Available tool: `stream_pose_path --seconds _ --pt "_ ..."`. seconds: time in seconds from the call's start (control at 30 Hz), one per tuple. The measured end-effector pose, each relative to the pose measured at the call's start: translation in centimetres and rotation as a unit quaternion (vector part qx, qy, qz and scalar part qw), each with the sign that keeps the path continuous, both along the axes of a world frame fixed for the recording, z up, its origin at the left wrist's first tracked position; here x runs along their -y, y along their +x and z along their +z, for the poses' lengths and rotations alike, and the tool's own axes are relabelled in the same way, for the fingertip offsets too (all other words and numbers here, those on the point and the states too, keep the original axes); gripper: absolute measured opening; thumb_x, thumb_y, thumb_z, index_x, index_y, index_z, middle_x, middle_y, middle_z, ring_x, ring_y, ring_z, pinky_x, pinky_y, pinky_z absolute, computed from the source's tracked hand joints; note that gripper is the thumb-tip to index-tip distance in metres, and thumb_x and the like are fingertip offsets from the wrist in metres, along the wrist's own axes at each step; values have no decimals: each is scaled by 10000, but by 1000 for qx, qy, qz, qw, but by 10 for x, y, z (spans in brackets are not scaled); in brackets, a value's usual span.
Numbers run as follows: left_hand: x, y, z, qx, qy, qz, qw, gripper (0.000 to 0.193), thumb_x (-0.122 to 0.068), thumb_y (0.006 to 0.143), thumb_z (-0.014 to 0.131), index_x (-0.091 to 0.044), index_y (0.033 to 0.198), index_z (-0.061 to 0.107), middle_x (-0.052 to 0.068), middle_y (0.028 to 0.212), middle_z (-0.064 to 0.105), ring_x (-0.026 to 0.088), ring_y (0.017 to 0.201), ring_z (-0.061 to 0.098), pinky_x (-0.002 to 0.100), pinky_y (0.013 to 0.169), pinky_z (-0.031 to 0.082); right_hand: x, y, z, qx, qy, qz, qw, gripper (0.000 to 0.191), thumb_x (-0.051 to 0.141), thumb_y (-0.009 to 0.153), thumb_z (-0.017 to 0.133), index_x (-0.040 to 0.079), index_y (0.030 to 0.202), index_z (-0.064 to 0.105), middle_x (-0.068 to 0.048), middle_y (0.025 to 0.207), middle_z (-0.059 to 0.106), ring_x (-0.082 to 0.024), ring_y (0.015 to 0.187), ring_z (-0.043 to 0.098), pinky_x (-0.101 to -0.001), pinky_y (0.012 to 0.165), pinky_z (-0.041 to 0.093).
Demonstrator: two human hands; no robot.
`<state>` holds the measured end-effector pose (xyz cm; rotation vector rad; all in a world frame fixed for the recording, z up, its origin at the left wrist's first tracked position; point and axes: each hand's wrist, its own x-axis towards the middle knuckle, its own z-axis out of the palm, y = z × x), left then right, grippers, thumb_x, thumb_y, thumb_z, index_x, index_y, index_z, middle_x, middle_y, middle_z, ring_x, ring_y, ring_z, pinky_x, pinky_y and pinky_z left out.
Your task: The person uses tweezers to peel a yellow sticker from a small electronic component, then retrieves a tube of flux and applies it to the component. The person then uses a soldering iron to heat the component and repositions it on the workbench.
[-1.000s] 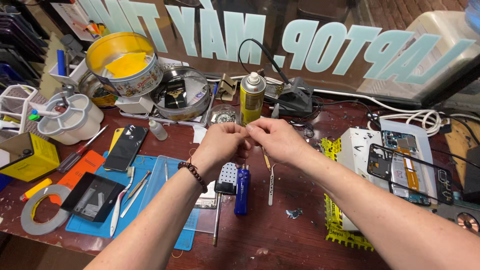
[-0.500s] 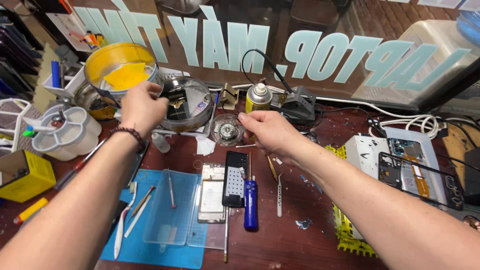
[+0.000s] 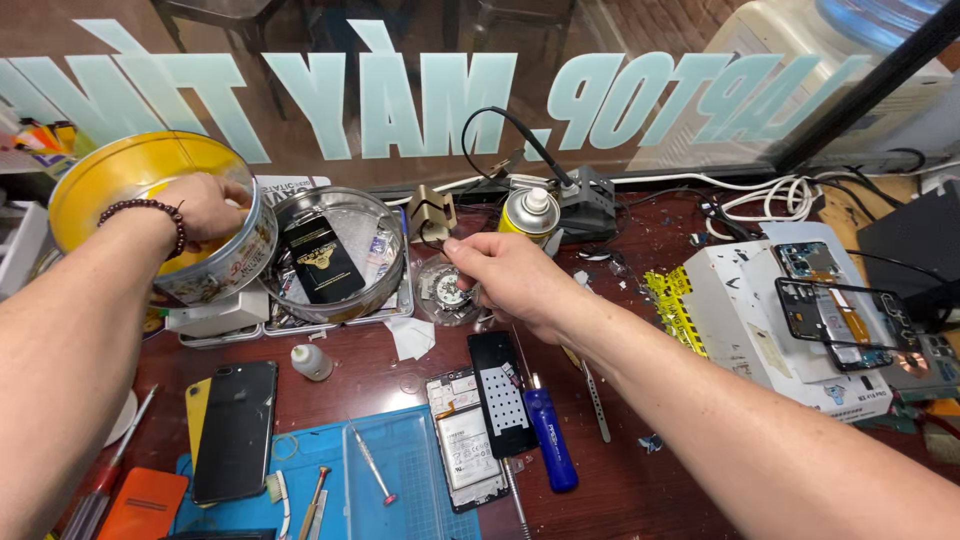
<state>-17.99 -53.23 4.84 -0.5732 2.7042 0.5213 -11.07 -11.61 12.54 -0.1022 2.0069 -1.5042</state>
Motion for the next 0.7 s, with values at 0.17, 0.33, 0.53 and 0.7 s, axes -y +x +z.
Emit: stream_pose_path --seconds 0.17,0.33,0.53,0.7 --pt "3 4 5 -14 -157 -87 984 350 -365 893 697 -81 1028 851 179 971 791 313 909 745 410 871 591 -6 -5 -6 -2 15 -13 1000 368 418 1007 569 91 846 620 54 627 480 -59 479 354 -260 430 282" --pt "1 17 21 -115 -128 -30 985 243 -169 814 716 -78 1010 826 185 849 780 322 789 747 448 818 585 -27 3 -9 19 -17 -34 999 350 409 1023 573 98 869 625 40 695 500 -49 496 344 -251 429 250" --pt "-7 36 44 -117 -72 102 985 254 -153 922 653 81 886 745 244 777 746 330 609 749 453 632 605 -60 27 -3 20 -14 -38 999 301 382 1000 577 114 881 643 54 718 559 -46 493 356 -247 436 281" --pt "-13 63 48 -116 -81 154 978 242 -131 957 630 83 906 730 246 784 727 358 584 739 458 568 579 -92 42 6 -8 14 -35 999 340 390 1015 575 89 870 638 26 640 468 -68 471 351 -269 421 301"
